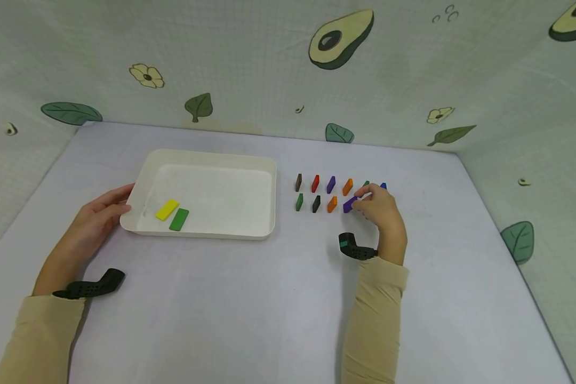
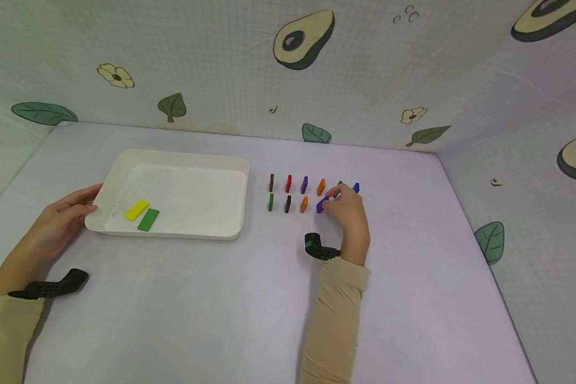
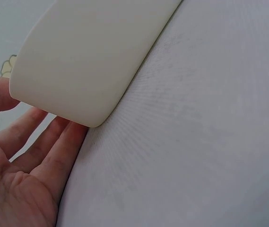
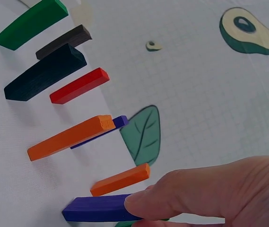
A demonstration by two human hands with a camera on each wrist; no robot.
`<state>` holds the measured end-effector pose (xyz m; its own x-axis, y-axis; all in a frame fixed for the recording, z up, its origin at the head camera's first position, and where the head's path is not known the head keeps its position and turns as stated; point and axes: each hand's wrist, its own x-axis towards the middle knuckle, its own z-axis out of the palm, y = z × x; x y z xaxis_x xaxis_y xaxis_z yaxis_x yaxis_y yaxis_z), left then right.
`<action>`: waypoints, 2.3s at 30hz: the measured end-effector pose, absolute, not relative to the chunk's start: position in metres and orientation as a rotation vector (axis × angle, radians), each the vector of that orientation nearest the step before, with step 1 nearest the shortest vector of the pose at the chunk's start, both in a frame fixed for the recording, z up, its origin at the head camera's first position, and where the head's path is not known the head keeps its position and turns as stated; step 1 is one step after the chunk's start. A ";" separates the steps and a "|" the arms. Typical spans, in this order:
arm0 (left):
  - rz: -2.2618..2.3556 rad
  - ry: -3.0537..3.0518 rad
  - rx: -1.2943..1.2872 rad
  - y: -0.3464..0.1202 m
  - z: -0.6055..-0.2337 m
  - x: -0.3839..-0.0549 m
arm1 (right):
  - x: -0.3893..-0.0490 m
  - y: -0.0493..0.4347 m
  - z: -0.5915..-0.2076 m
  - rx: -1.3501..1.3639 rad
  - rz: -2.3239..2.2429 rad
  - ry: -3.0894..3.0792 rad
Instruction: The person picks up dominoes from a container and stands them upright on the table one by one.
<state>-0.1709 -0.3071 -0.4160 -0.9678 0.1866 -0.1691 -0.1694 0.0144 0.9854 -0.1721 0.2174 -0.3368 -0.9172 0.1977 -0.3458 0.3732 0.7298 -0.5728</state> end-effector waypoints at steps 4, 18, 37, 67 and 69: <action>2.030 2.042 -0.006 -0.307 -0.415 -0.171 | -0.173 0.217 -0.338 0.454 -0.974 2.680; 2.060 2.031 0.003 -0.308 -0.416 -0.170 | -0.174 0.214 -0.337 0.442 -0.989 2.657; 2.045 2.019 0.014 -0.307 -0.415 -0.169 | -0.174 0.215 -0.337 0.445 -0.987 2.666; 2.029 2.078 0.020 -0.306 -0.417 -0.171 | -0.173 0.214 -0.334 0.445 -0.973 2.647; 2.033 2.073 0.017 -0.306 -0.417 -0.171 | -0.173 0.214 -0.334 0.443 -0.968 2.648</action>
